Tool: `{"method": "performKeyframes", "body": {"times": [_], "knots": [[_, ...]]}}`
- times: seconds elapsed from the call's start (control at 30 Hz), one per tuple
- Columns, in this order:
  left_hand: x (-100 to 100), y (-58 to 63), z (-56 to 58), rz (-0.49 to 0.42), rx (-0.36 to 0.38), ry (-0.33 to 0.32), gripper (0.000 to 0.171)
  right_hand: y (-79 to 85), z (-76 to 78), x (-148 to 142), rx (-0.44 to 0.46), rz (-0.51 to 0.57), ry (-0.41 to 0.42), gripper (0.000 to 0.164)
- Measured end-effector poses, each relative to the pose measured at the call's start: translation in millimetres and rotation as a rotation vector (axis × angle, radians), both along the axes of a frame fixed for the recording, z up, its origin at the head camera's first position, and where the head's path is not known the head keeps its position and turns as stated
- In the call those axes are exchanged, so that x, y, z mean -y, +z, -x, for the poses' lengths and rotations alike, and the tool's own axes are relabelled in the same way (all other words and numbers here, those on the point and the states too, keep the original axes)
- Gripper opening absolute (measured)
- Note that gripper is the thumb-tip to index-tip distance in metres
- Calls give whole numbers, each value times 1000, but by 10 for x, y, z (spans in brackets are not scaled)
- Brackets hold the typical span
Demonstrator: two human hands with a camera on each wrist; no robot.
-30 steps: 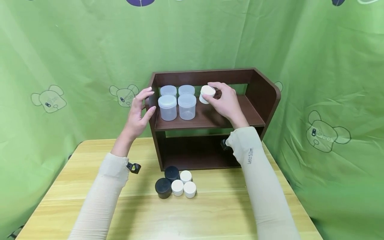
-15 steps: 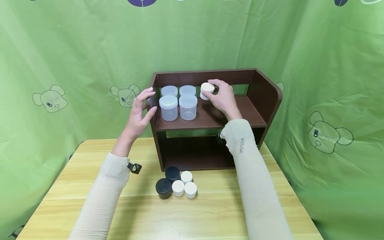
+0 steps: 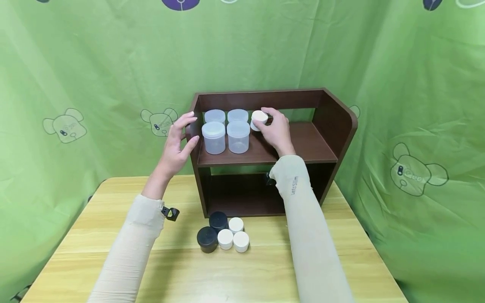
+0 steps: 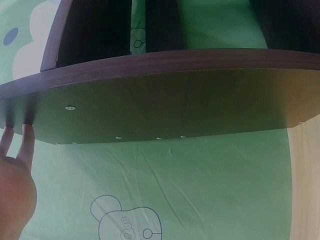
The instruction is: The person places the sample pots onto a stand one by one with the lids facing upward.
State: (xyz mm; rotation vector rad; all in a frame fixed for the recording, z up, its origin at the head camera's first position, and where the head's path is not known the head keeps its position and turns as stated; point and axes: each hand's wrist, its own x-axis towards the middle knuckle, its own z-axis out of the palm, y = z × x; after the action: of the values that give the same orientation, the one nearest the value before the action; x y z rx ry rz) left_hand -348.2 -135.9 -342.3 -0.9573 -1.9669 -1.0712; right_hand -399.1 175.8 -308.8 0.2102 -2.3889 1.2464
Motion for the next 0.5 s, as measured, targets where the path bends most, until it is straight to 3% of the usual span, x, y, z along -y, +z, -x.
{"method": "performKeyframes", "body": {"times": [0.5], "knots": [[-6,9,-16,6,23,3,48,-114,37,69,-42,-23,-35,55]]}}
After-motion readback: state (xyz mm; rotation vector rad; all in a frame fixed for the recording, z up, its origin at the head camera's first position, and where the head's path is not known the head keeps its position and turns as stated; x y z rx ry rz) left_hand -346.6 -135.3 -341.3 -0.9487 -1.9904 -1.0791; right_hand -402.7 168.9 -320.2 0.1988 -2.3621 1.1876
